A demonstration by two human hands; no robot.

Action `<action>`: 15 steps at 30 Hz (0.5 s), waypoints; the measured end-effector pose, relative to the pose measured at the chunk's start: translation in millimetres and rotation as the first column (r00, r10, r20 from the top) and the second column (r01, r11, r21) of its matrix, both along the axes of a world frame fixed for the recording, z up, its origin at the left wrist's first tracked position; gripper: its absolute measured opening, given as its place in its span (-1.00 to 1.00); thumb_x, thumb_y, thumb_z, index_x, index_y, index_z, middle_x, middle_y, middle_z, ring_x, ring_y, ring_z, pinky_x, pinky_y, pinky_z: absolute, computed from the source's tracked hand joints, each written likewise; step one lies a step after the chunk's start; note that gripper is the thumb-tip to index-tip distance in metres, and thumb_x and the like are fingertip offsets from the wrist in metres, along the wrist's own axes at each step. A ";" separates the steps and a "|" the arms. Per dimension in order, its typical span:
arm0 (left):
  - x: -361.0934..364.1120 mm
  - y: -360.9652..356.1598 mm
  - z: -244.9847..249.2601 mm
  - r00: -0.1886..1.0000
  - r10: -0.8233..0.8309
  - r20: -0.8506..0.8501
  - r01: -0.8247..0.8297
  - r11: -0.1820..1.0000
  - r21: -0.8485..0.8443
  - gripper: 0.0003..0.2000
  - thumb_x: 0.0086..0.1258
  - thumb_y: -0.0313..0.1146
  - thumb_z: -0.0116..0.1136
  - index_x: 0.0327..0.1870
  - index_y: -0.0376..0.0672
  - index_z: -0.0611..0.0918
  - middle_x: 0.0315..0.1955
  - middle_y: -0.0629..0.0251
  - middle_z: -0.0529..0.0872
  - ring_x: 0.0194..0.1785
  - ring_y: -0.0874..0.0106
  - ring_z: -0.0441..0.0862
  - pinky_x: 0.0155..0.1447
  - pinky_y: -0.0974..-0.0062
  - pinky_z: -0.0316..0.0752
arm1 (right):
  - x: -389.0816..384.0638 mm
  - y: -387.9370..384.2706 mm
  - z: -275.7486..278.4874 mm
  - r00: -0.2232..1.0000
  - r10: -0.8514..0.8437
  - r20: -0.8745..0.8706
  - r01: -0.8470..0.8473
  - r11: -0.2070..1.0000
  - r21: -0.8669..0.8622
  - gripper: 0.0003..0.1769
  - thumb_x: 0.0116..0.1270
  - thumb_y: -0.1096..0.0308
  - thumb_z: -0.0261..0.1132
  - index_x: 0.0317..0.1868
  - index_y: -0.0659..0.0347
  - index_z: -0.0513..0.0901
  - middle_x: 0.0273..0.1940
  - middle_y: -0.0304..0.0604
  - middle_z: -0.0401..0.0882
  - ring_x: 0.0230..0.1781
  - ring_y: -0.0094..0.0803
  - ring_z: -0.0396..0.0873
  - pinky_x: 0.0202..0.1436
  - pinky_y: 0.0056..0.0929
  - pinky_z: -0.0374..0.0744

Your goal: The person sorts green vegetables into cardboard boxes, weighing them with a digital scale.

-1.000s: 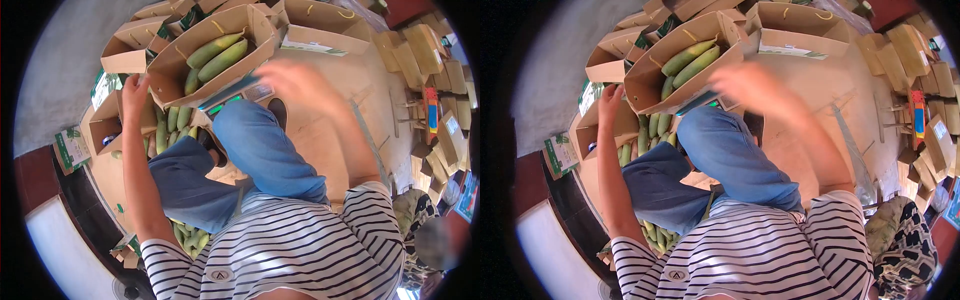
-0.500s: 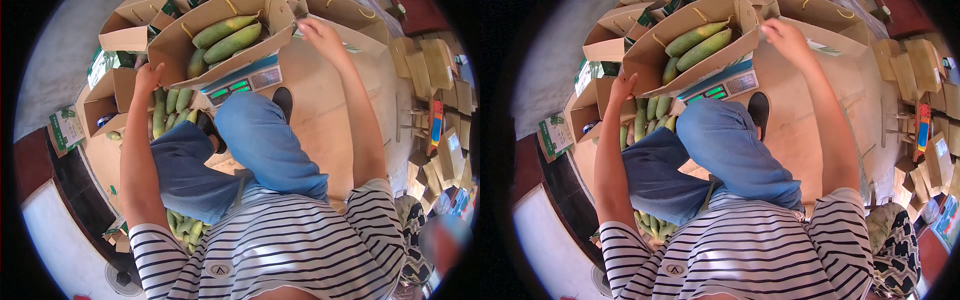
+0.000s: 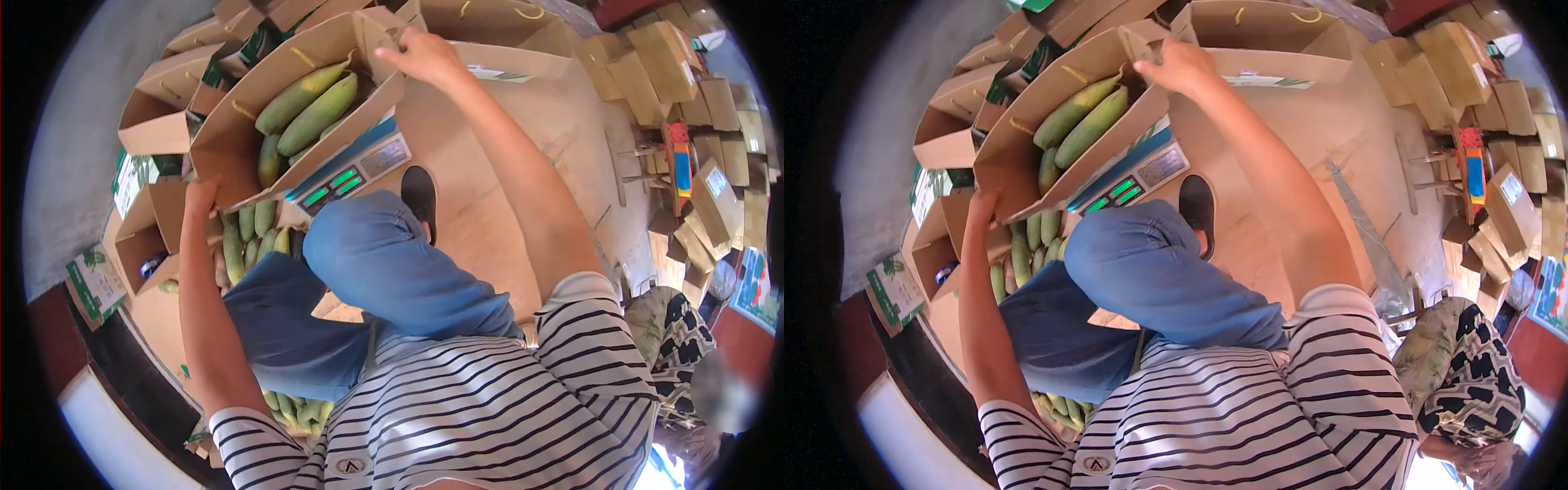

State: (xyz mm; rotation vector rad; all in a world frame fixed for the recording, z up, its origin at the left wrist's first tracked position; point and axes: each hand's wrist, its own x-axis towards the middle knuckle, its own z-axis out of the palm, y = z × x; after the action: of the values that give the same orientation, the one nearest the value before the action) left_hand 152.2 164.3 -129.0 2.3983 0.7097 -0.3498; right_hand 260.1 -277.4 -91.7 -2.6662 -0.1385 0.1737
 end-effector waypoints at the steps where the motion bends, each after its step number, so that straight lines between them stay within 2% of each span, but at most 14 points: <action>1: 2.5 1.1 -3.4 0.995 0.076 -0.057 -0.077 0.997 -0.011 -0.65 0.21 -0.10 0.09 -0.39 -0.31 0.58 -0.66 0.15 0.58 -0.70 0.38 0.51 -0.68 0.37 0.35 | 7.5 1.5 1.3 0.998 0.004 -0.066 -0.006 0.999 -0.036 -0.40 0.12 -0.11 0.19 -0.06 0.27 0.57 -0.09 0.02 0.60 -0.03 -0.08 0.55 0.01 -0.20 0.49; 2: 4.9 3.5 -6.9 0.982 0.150 -0.116 -0.153 0.988 -0.017 -0.64 0.22 -0.10 0.08 -0.44 -0.31 0.57 -0.71 0.18 0.55 -0.75 0.41 0.48 -0.73 0.39 0.30 | 15.2 3.1 -1.3 0.989 0.016 -0.150 -0.022 0.999 -0.041 -0.43 0.11 -0.05 0.18 -0.07 0.27 0.59 -0.06 0.02 0.59 -0.01 -0.08 0.54 0.03 -0.21 0.49; 4: 8.1 5.7 -10.2 0.983 0.104 -0.149 -0.100 0.994 0.035 -0.62 0.22 -0.09 0.09 -0.51 -0.32 0.56 -0.76 0.19 0.52 -0.78 0.38 0.45 -0.75 0.40 0.29 | 29.5 6.0 -5.2 0.950 0.038 -0.311 -0.053 0.998 -0.041 -0.50 0.08 0.06 0.16 -0.08 0.27 0.62 -0.02 0.03 0.57 0.03 -0.08 0.53 0.07 -0.22 0.47; 6: 11.0 6.3 -8.6 0.985 0.064 -0.163 -0.058 0.998 0.040 -0.62 0.22 -0.10 0.09 -0.57 -0.32 0.55 -0.79 0.20 0.51 -0.81 0.37 0.44 -0.77 0.41 0.28 | 28.2 11.0 2.8 0.936 0.018 -0.352 -0.070 0.988 -0.137 -0.55 0.06 0.21 0.09 -0.09 0.25 0.64 0.02 0.08 0.54 0.05 -0.08 0.52 0.10 -0.24 0.46; 10: 11.8 -4.3 2.9 0.995 -0.011 -0.103 0.007 0.999 -0.036 -0.66 0.18 -0.16 0.08 -0.59 -0.32 0.56 -0.80 0.18 0.50 -0.83 0.37 0.42 -0.78 0.40 0.27 | 6.4 -7.1 -0.6 0.974 0.077 -0.213 -0.106 0.986 -0.129 -0.61 0.08 0.25 0.07 -0.16 0.25 0.66 -0.08 0.08 0.59 -0.03 -0.06 0.56 0.01 -0.21 0.50; 11: 13.7 -10.3 9.1 0.997 -0.030 -0.076 0.026 0.998 -0.051 -0.67 0.18 -0.18 0.07 -0.58 -0.32 0.56 -0.80 0.17 0.50 -0.83 0.36 0.42 -0.79 0.40 0.26 | -0.1 -17.2 -11.1 0.984 0.098 -0.147 -0.114 0.988 -0.108 -0.64 0.13 0.20 0.08 -0.23 0.25 0.67 -0.14 0.08 0.61 -0.09 -0.05 0.58 -0.05 -0.16 0.51; 15: 21.4 -54.7 41.6 0.970 -0.225 0.093 0.228 0.973 -0.027 -0.71 0.14 -0.24 0.06 -0.53 -0.35 0.58 -0.76 0.18 0.52 -0.74 0.41 0.47 -0.67 0.43 0.32 | -50.2 -68.4 -21.9 0.992 0.049 -0.113 -0.054 0.998 -0.041 -0.61 0.19 0.09 0.09 -0.27 0.26 0.66 -0.22 0.10 0.61 -0.15 -0.03 0.58 -0.09 -0.14 0.51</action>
State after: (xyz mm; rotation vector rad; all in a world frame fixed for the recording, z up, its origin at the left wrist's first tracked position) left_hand 173.6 109.6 -87.4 2.4479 0.3862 -0.3432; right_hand 209.8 -345.8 -113.6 -2.6899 -0.1690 0.3461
